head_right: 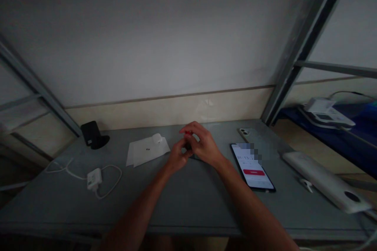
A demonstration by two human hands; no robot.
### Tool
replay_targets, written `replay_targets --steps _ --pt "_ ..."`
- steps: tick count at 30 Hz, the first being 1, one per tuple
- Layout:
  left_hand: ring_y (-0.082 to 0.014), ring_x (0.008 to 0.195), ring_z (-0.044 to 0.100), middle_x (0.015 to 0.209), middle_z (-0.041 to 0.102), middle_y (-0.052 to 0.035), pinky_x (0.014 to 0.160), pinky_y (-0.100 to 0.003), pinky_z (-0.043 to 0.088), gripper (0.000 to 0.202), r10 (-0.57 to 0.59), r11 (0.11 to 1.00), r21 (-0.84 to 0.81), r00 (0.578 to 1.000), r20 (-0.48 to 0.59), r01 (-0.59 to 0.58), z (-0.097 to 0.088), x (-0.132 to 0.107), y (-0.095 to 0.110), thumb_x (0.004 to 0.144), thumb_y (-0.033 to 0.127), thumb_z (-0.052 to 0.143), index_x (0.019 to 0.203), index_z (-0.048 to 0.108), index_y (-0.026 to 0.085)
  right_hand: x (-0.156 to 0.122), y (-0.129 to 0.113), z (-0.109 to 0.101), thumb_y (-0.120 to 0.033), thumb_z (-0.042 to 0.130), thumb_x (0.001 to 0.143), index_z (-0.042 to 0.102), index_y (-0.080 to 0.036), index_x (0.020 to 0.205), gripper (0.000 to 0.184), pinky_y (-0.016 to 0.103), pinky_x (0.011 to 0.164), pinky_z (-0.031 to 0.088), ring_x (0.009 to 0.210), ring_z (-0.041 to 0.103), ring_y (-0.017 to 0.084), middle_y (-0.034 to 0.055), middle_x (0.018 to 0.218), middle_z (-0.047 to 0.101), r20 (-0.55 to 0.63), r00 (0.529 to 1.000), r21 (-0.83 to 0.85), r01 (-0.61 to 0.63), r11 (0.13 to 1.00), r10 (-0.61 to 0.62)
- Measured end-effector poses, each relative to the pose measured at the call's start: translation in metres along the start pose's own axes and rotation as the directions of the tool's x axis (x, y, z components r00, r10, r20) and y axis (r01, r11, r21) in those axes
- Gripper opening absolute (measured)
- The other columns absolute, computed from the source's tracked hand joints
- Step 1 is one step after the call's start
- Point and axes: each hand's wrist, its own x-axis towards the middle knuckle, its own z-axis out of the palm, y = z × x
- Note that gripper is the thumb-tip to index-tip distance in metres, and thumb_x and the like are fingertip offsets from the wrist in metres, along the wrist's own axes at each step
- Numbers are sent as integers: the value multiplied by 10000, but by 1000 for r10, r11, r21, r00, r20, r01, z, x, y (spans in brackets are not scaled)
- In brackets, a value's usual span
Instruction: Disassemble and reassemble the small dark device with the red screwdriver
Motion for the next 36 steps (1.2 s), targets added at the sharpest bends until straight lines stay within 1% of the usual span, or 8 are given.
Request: replay_targets --steps 6,13,18,21,25,28,32,36 --pt "-195 925 597 927 639 -31 886 -316 468 125 3 999 -33 998 66 -1 -9 -1 8 826 180 589 946 626 171 -1 3 -2 -230 495 972 685 -218 1042 204 347 794 518 862 662 194 53 955 699 -10 997 94 -80 992 82" --pt "-173 890 589 879 619 -11 846 -276 451 72 -2 988 153 989 149 -21 -18 -1 26 875 170 530 903 595 183 3 22 -19 -341 587 947 665 -222 1008 155 323 711 491 735 597 166 30 889 640 -333 922 283 -102 954 197" --pt "-167 861 594 904 643 -20 821 -272 449 116 29 967 245 990 139 -63 -18 0 25 916 179 512 980 609 188 4 35 -34 -380 522 967 666 -225 1035 222 272 564 398 604 505 137 -11 747 519 -350 898 301 -161 940 266" --pt "-174 879 611 913 666 -28 839 -283 462 158 4 979 204 1000 16 -7 -18 5 14 895 142 515 1005 620 185 2 44 -38 -447 489 975 677 -216 1049 307 255 530 372 585 472 131 -10 749 528 -255 910 191 -283 940 326" --pt "-199 957 633 939 694 -46 920 -331 479 178 -172 983 19 946 -274 184 -21 12 -4 839 100 547 945 663 182 -6 65 -34 -523 506 960 692 -197 1102 401 302 702 484 800 599 182 45 895 667 -85 938 -64 -341 938 336" --pt "-207 893 661 922 700 -63 849 -350 526 194 -315 948 -157 885 -342 277 -20 14 -14 858 138 529 995 663 170 -14 81 -25 -543 601 908 635 -190 1224 475 301 695 508 744 639 168 47 893 706 49 899 -102 -429 897 435" --pt "-193 806 707 964 717 -85 782 -365 573 296 -405 890 -342 866 -294 300 -7 11 -17 900 177 469 1179 567 163 -15 92 -14 -497 726 816 602 -152 1222 547 279 626 509 695 653 171 35 813 708 90 849 -48 -519 853 521" --pt "-203 786 729 970 727 -105 849 -413 577 403 -469 694 -631 883 -33 345 5 7 -14 841 173 564 1239 505 157 -11 90 -11 -500 634 881 544 -152 1315 563 259 567 476 638 617 152 28 800 682 -61 852 -56 -523 851 520"
